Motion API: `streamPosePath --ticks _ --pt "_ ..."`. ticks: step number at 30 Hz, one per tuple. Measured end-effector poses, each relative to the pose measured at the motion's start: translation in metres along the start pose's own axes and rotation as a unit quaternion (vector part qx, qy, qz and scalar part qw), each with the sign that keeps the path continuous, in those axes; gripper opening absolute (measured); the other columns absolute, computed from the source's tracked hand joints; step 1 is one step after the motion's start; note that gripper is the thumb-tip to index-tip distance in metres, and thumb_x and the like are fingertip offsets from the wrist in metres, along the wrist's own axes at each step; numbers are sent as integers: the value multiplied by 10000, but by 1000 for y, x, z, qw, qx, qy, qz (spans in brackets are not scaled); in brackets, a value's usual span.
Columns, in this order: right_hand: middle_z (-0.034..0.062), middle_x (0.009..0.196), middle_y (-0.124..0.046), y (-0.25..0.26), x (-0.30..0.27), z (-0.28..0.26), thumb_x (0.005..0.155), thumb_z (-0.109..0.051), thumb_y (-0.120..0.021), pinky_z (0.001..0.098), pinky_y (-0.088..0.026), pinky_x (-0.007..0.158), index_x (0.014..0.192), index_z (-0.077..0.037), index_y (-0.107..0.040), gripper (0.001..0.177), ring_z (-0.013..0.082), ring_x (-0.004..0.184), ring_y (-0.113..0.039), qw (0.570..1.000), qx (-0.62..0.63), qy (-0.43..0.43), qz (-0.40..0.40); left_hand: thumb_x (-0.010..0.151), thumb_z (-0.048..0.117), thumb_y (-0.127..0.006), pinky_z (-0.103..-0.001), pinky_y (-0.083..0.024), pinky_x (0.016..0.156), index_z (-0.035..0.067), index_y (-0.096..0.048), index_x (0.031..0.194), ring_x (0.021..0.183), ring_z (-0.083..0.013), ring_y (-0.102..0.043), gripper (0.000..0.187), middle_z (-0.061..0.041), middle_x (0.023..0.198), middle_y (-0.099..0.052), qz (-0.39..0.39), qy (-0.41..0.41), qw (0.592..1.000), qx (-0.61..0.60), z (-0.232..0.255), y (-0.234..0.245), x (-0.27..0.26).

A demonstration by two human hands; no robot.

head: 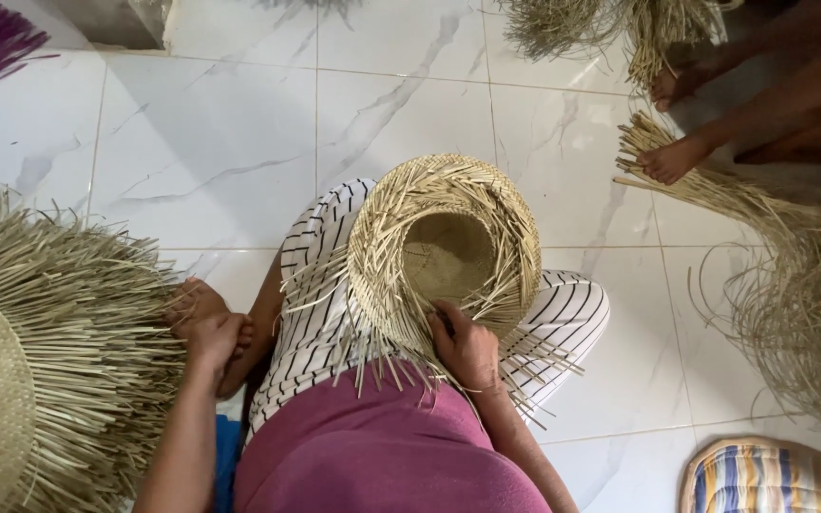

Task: Weaving a straw hat by hand using straw strands and a needle.

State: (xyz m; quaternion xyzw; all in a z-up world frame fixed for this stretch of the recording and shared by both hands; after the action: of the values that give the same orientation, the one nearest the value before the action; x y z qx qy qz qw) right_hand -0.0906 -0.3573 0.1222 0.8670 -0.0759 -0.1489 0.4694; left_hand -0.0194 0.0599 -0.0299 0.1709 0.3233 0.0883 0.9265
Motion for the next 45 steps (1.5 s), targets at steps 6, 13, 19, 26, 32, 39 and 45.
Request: streamPosePath --ticks 6,13,19,26,32,39,45 --pt "83 972 -795 5 -1 -5 937 -484 -617 555 -568 853 1240 -379 -690 329 377 956 -732 1000 -2 -8 0 877 224 -741 -368 -586 610 -61 -750 939 680 -270 -672 292 -237 764 -681 27 -98 993 -55 89 2 -25" --pt "126 932 -781 -1 -10 -8 990 -425 -591 580 -553 840 1274 -312 -673 316 408 916 -729 999 -48 12 -20 955 287 -714 -284 -507 736 174 -689 666 703 -117 -577 312 -14 642 -635 -111 -263 958 -24 202 -56 -64" --pt "114 1060 -773 1 -1 -4 976 -375 -624 632 -521 877 1301 -290 -662 338 447 1017 -689 999 16 17 -23 863 430 -742 -475 -539 929 79 -764 1120 1115 -355 -699 436 -165 1096 -753 -191 -210 949 137 203 -107 -35" --pt "218 1037 -660 49 -2 -43 1037 -150 -532 521 -539 802 1385 -87 -637 369 420 920 -666 979 145 116 85 783 214 -797 -418 -584 777 160 -809 907 881 -325 -740 136 -97 850 -730 -134 -297 937 122 197 -117 -46" --pt "181 979 -667 39 -3 -88 952 40 -653 424 -560 749 1289 -72 -730 364 343 853 -690 922 252 283 83 859 142 -734 -256 -564 650 185 -785 931 725 -95 -705 98 20 742 -727 -186 -229 955 37 185 -112 -65" --pt "179 972 -687 -37 34 -75 925 32 -698 402 -565 788 1257 -82 -744 355 311 908 -716 906 342 252 3 897 62 -694 -350 -601 767 95 -782 1150 922 -217 -755 270 -142 1012 -783 -169 -279 945 19 190 -101 -73" --pt "173 959 -689 -34 34 -84 938 5 -693 419 -562 785 1269 -122 -747 359 343 905 -722 913 322 249 9 839 116 -720 -300 -574 671 144 -811 1079 804 -131 -731 258 -51 888 -785 -149 -269 951 36 198 -94 -77"
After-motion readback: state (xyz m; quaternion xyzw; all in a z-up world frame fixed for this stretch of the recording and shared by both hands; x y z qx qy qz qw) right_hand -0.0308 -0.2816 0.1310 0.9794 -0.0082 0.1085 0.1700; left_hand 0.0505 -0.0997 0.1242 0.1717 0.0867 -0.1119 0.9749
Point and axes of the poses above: each hand's wrist, its own x-axis towards the middle knuckle, its own y-axis out of the back of the hand, z = x × y, the point moved 3 cm from there along x, towards the middle knuckle
